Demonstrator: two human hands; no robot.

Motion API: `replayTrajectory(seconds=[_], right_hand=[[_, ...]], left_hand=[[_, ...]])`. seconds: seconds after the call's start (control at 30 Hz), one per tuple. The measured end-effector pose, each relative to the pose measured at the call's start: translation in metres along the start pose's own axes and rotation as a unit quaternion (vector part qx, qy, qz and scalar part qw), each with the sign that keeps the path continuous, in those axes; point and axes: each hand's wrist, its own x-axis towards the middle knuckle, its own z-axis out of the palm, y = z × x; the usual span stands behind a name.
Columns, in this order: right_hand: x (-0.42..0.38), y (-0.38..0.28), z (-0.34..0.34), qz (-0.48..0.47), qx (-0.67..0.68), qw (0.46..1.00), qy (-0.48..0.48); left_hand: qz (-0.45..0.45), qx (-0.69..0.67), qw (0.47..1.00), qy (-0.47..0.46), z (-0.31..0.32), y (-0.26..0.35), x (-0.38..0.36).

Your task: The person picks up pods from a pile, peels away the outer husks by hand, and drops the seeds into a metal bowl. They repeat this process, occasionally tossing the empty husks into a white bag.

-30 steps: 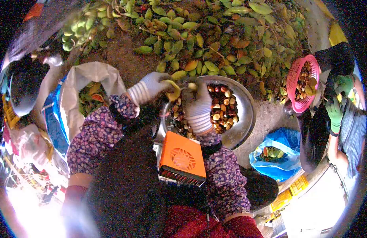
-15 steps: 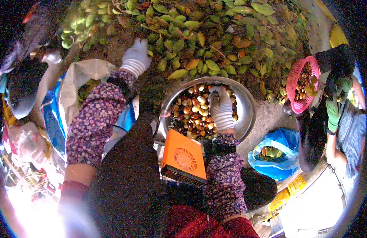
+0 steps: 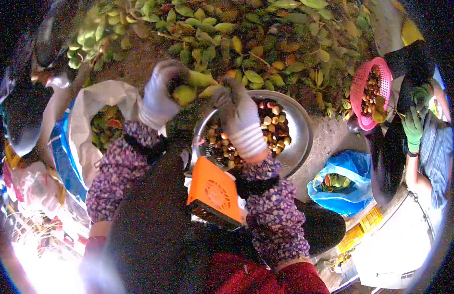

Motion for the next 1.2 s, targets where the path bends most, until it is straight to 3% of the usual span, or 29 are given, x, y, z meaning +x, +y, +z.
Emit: replayTrajectory(seconds=[0.07,0.1,0.17,0.27,0.33,0.37,0.4,0.47,0.5,0.53,0.63,0.73,0.77,0.8,0.83,0.97,1.0,1.03,1.2], right_hand=[[0.021,0.067,-0.006,-0.022,-0.022,0.999,-0.03],[0.019,0.052,-0.007,-0.023,-0.024,0.999,-0.027],[0.009,0.009,-0.004,0.12,0.101,0.988,0.002],[0.006,0.014,-0.004,0.056,0.128,0.99,0.024],[0.003,0.02,-0.009,0.03,0.118,0.992,0.046],[0.001,0.021,-0.009,0.006,0.109,0.992,0.067],[-0.002,0.021,-0.008,0.007,0.111,0.992,0.065],[-0.005,0.017,-0.002,0.017,0.106,0.992,0.062],[-0.002,0.043,0.002,-0.015,0.05,0.997,0.06],[-0.006,0.033,0.01,-0.042,-0.039,0.996,0.068],[-0.007,0.041,0.017,-0.054,0.022,0.995,0.083],[-0.005,0.042,0.016,-0.089,-0.052,0.99,0.096],[-0.003,0.039,0.016,-0.163,-0.079,0.977,0.109],[-0.001,0.038,0.017,-0.237,-0.105,0.958,0.121],[-0.001,0.038,0.015,-0.237,-0.105,0.958,0.121],[-0.002,0.038,0.006,-0.188,-0.132,0.971,0.068],[-0.003,0.038,0.004,-0.165,-0.136,0.975,0.058],[-0.004,0.039,0.004,-0.164,-0.138,0.975,0.059],[-0.007,0.033,0.01,-0.058,-0.034,0.993,0.099]], left_hand=[[0.021,-0.003,0.998,-0.057,0.003,0.023,0.001],[0.005,-0.013,0.998,-0.061,0.006,0.025,0.002],[-0.012,-0.024,0.997,-0.069,0.008,0.028,0.003],[-0.039,-0.041,0.996,-0.071,0.007,0.024,0.001],[-0.234,-0.243,0.939,-0.071,0.006,0.01,-0.005],[-0.338,-0.443,0.83,-0.031,0.005,0.013,-0.005],[-0.34,-0.441,0.83,-0.03,0.001,0.016,-0.004],[-0.471,-0.425,0.749,-0.19,-0.008,0.022,0.001],[-0.374,-0.485,0.776,-0.151,0.012,0.017,-0.009],[-0.373,-0.482,0.778,-0.152,0.013,0.014,-0.007],[-0.414,-0.389,0.795,-0.215,0.013,0.01,-0.004],[-0.373,-0.346,0.832,-0.221,0.01,0.023,0.002],[-0.373,-0.345,0.832,-0.222,0.012,0.019,-0.002],[-0.404,-0.419,0.793,-0.179,0.015,0.012,-0.009],[-0.431,-0.488,0.747,-0.133,0.016,0.011,-0.01],[-0.384,-0.534,0.744,-0.117,0.019,0.013,-0.009],[-0.382,-0.5,0.767,-0.128,0.019,0.014,-0.007],[-0.379,-0.465,0.788,-0.138,0.02,0.017,-0.005],[-0.397,-0.466,0.78,-0.132,0.026,0.019,-0.002]])
